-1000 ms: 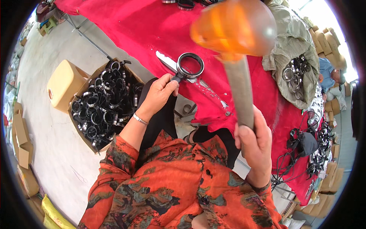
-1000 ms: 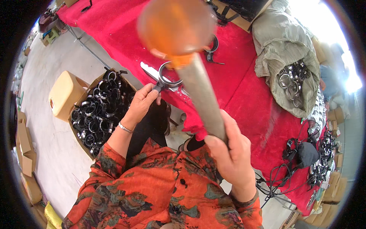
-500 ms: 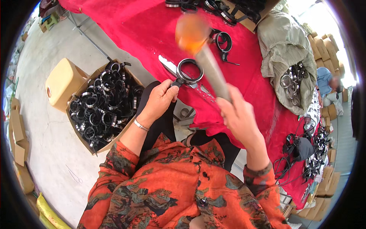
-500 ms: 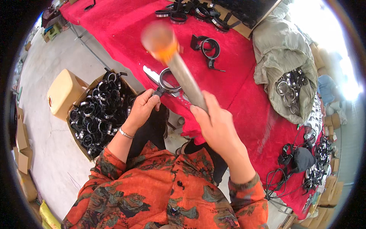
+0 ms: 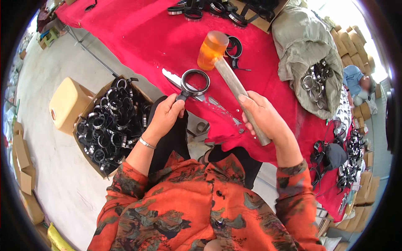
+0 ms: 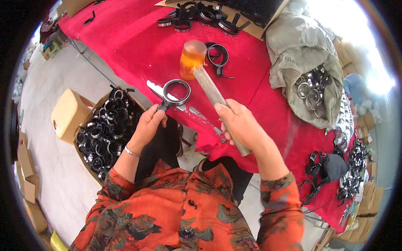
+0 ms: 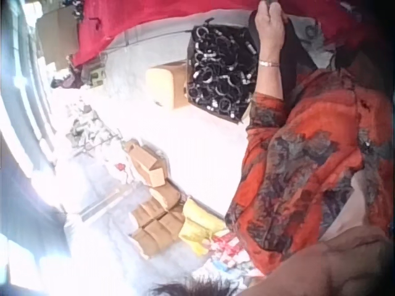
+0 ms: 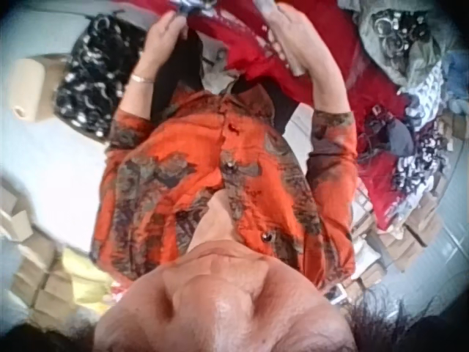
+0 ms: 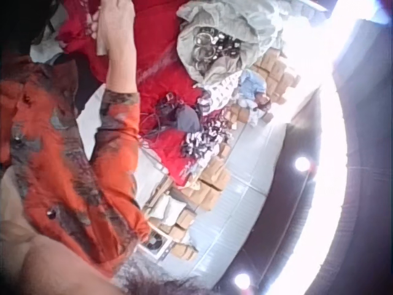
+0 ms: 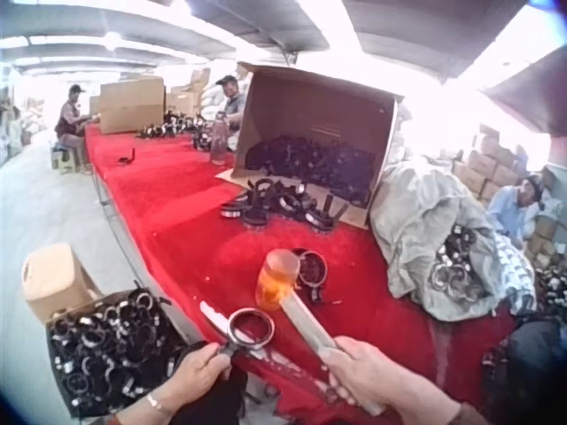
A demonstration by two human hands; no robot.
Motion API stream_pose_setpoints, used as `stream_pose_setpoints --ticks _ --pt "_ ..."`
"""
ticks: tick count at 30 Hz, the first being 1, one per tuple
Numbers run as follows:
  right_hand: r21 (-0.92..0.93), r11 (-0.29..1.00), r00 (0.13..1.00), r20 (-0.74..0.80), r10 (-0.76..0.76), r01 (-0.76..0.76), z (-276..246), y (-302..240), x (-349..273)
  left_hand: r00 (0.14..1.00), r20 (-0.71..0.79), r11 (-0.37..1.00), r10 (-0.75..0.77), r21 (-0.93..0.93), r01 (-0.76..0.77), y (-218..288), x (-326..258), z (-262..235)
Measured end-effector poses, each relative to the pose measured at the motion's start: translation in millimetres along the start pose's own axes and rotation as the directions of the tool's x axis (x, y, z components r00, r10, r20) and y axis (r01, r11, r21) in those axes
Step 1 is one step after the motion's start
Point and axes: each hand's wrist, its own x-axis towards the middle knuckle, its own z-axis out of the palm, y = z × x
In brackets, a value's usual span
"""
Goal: Using a mallet to assemble metal rings onto fixtures at a workstation.
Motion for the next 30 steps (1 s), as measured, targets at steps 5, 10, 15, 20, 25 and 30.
stream_pose_setpoints --ticks 5,10,15,20,25,30 --pt "0.078 0.984 0.987 -0.059 -0.153 0.157 -7.6 -11.6 -27.0 1.000 -0.002 1.000 0.023 0.009 -0.023 -0.3 -4.3 -1.2" --pt "0.068 0.993 0.995 -0.026 -0.099 0.100 5.1 16.7 -6.2 0.998 0.014 0.998 0.066 0.003 -0.066 6.5 2.3 2.3" --pt "0.040 0.997 0.997 -0.031 -0.072 0.073 -14.5 4.3 -31.9 0.999 0.007 0.999 0.034 0.021 -0.034 2.4 -0.7 2.9" --pt "0.118 0.982 0.981 -0.145 -0.129 0.146 13.6 39.8 -54.4 0.998 0.015 0.998 0.069 -0.003 -0.069 4.3 -2.7 10.3" --pt "0.240 0.971 0.999 -0.041 -0.009 0.019 3.9 45.1 -51.5 0.999 -0.006 0.998 0.053 -0.030 -0.053 -1.7 -4.2 8.8" --pt "0.263 0.937 0.964 -0.192 -0.181 0.229 23.9 49.6 -72.8 0.997 -0.022 0.996 0.080 0.027 -0.080 1.6 -4.0 12.7"
